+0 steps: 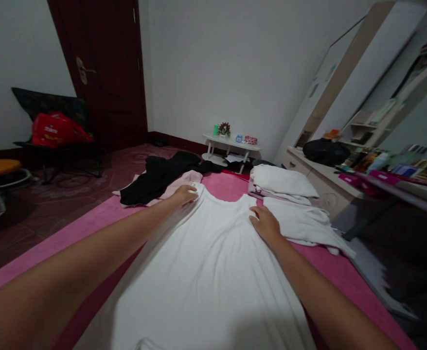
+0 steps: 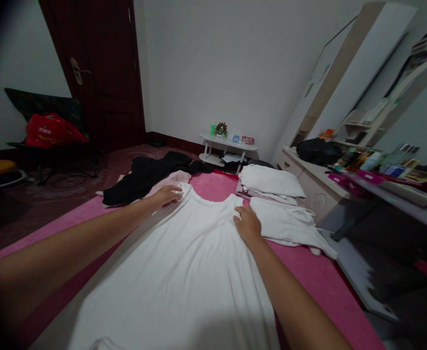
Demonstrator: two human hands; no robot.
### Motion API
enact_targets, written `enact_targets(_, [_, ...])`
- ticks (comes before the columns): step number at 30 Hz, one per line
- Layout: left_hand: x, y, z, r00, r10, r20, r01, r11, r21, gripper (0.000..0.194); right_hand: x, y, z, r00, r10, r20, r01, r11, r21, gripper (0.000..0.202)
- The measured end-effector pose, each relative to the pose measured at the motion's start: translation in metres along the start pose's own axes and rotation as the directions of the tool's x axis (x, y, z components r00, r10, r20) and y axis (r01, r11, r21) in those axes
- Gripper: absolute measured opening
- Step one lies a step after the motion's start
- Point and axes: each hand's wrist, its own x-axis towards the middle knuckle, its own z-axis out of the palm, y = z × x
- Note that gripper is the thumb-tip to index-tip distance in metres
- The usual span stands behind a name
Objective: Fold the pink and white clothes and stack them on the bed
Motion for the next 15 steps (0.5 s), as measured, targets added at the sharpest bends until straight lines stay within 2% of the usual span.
enact_targets(4, [0.008,0.007,0.010,1.000,-0.015,0.010,0.017,0.988,-0.154,0.041,-0.001,-0.008,-0.002,0.999,0.028,0.044,-0.023,0.993,-0.117,0.037])
enact_targets(8, [0.020,0.011,0.012,0.997,-0.052,0.063,0.065,0.969,-0.239,0.034,0.010,-0.003,-0.003,0.992,0.061,0.109,-0.053,0.995,-0.082,0.041])
enact_targets(10, [0.026,0.012,0.011,0.991,-0.076,0.106,0.102,0.958,-0.267,0.027,0.018,0.002,-0.002,0.989,0.089,0.120,-0.093,0.995,0.026,0.043])
enact_targets(12, [0.032,0.012,0.008,0.986,-0.085,0.143,0.124,0.948,-0.292,0.023,0.027,0.004,0.001,0.976,0.180,0.127,-0.208,0.941,0.267,0.045])
enact_targets(15, [0.039,0.011,0.004,0.985,-0.049,0.164,0.102,0.938,-0.331,0.027,0.039,-0.001,0.009,0.934,0.298,0.195,-0.354,0.710,0.609,0.039])
